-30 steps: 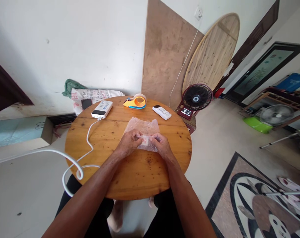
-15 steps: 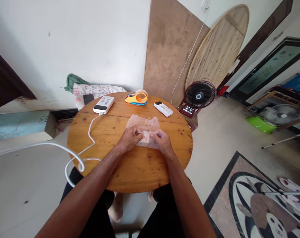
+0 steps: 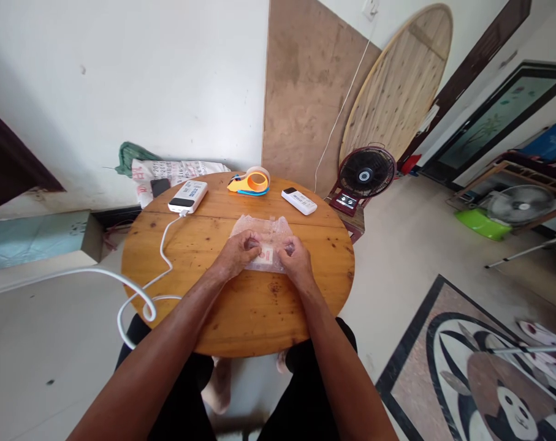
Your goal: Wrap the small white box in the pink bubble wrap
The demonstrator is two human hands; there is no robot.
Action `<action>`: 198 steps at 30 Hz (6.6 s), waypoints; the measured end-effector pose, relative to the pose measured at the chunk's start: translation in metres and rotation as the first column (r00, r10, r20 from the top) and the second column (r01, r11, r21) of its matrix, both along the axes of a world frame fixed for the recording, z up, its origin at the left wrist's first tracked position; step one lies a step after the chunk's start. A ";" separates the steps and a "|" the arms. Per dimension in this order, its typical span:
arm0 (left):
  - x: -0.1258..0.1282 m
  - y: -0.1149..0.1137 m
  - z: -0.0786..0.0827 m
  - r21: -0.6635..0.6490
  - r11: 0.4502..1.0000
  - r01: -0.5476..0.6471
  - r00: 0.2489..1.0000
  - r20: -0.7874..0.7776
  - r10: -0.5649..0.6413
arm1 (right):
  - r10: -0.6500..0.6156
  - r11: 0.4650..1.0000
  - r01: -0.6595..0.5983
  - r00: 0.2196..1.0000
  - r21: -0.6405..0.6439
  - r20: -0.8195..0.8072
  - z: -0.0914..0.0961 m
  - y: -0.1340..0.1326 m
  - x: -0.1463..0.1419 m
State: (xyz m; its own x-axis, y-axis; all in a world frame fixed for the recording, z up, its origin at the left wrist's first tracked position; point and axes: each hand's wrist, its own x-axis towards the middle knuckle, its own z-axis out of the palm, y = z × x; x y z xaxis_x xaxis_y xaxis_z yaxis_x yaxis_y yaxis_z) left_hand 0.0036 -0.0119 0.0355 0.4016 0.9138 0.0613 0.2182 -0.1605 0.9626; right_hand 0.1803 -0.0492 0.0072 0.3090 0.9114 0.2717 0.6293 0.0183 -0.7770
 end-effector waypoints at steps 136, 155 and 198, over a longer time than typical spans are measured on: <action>0.004 -0.015 -0.008 0.708 0.653 0.268 0.875 -0.463 0.143 | 0.159 0.981 -0.195 0.746 0.016 -0.647 0.019 -0.007 -0.017; 0.002 -0.008 -0.013 0.439 0.895 0.077 0.963 -0.265 0.047 | 0.285 0.937 -0.305 0.949 -0.169 -0.132 0.059 -0.032 -0.029; 0.005 -0.012 -0.011 0.183 0.980 -0.071 0.965 -0.237 0.114 | 0.419 0.897 -0.263 0.758 -0.354 0.500 0.091 -0.034 -0.047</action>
State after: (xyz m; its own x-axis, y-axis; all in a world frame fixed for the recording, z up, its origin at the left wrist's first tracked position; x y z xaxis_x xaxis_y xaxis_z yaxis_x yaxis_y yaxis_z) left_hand 0.0081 -0.0238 0.0250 0.3380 0.9320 0.1309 0.4659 -0.2865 0.8372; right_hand 0.1332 -0.0832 0.0984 -0.1681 0.9847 0.0468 0.9359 0.1743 -0.3062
